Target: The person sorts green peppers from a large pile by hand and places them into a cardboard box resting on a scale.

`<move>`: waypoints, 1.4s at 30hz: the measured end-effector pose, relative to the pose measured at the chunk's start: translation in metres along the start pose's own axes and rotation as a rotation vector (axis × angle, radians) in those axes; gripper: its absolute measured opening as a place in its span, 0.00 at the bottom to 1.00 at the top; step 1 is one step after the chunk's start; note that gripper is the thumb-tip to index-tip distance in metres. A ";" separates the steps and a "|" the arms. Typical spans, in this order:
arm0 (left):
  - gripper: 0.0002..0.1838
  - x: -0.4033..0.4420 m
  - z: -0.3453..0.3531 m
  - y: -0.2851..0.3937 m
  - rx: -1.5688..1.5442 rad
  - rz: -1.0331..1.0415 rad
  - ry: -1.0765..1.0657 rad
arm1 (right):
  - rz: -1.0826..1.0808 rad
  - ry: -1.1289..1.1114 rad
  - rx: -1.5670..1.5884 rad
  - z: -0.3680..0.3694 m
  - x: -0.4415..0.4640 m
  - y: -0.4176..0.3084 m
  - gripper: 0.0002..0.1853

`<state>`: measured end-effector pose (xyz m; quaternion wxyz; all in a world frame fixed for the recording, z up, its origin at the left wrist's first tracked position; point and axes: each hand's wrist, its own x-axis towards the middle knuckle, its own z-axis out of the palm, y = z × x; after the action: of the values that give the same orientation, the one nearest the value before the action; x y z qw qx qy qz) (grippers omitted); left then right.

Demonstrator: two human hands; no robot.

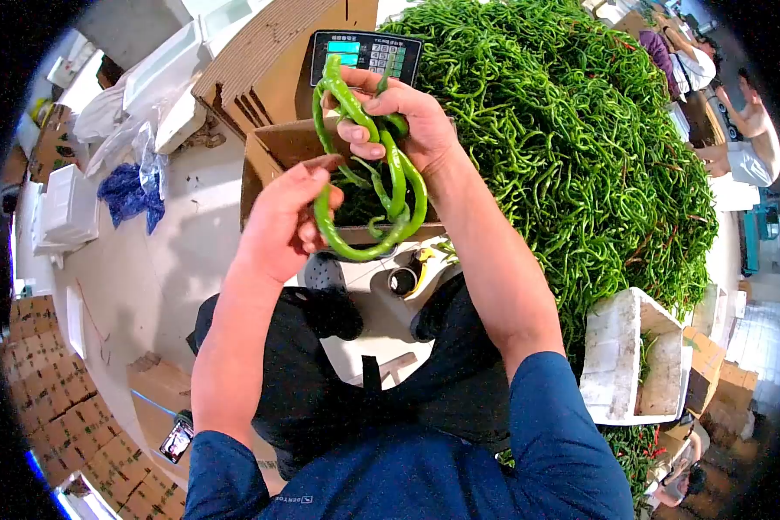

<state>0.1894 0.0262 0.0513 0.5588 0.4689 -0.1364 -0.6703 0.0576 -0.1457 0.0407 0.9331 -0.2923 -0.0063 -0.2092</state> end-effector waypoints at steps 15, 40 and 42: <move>0.12 -0.009 0.002 0.004 0.232 0.135 -0.291 | 0.095 0.172 -0.388 -0.006 -0.007 -0.003 0.28; 0.10 -0.003 0.008 -0.031 0.980 0.280 -0.868 | 0.229 -0.014 -2.105 -0.019 -0.007 0.020 0.33; 0.07 -0.002 0.010 -0.030 0.643 0.005 -0.689 | 0.059 0.138 -2.078 -0.007 -0.020 -0.005 0.30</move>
<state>0.1628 0.0348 0.0369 0.3090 0.3680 -0.5157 -0.7093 0.0369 -0.1454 0.0350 0.2247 -0.9392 0.2374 -0.1051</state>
